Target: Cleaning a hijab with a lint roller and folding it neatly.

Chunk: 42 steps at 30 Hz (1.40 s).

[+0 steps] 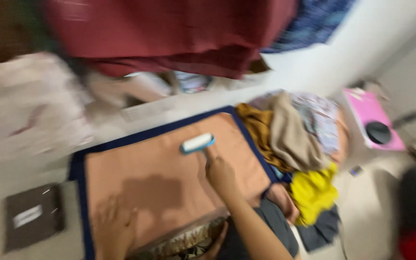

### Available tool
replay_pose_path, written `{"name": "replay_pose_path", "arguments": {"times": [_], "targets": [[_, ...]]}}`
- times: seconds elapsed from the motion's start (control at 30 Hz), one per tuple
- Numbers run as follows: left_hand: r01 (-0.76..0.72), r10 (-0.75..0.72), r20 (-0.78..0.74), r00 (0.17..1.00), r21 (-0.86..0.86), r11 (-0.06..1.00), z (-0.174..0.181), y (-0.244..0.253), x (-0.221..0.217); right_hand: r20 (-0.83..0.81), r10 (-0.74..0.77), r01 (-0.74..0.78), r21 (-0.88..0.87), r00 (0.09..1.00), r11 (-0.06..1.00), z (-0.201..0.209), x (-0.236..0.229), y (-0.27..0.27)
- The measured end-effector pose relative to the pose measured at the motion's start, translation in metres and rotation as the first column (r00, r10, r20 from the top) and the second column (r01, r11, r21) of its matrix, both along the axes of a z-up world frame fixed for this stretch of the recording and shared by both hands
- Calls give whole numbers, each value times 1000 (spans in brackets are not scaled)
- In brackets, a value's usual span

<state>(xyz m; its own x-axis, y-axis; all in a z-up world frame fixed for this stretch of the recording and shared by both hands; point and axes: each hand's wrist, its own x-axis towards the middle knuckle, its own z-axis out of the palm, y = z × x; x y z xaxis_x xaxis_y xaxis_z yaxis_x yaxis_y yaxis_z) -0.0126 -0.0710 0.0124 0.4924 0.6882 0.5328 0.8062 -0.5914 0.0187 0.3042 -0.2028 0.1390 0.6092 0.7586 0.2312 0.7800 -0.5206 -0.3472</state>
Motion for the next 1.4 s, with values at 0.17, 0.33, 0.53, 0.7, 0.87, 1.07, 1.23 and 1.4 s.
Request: {"name": "replay_pose_path", "arguments": {"times": [0.17,0.33,0.53,0.7,0.87,1.07,1.23,1.4], "targets": [[-78,51,-95,994,-299,951,12,-3,3,-113,-2,5,24,994,1000,13,20,66],[-37,38,1,999,-179,983,15,-4,5,6,65,-66,73,998,995,-9,20,17],[-49,36,-46,998,-327,944,24,-5,4,-8,-4,3,-113,1000,994,-51,7,-151],[-82,51,-88,995,-392,916,23,-2,7,-147,-117,45,-422,982,905,-67,45,-209],[-28,39,100,994,-108,994,21,-7,10,322,-19,115,-282,947,952,-1,42,-115],[-62,69,25,997,-220,973,21,-10,6,248,194,-267,306,949,914,24,64,17],[-57,53,-22,998,-363,930,33,-10,8,220,294,-356,344,930,869,63,48,27],[-73,41,-85,996,-417,906,30,-6,5,165,149,-171,126,975,977,-3,65,-62]]}}
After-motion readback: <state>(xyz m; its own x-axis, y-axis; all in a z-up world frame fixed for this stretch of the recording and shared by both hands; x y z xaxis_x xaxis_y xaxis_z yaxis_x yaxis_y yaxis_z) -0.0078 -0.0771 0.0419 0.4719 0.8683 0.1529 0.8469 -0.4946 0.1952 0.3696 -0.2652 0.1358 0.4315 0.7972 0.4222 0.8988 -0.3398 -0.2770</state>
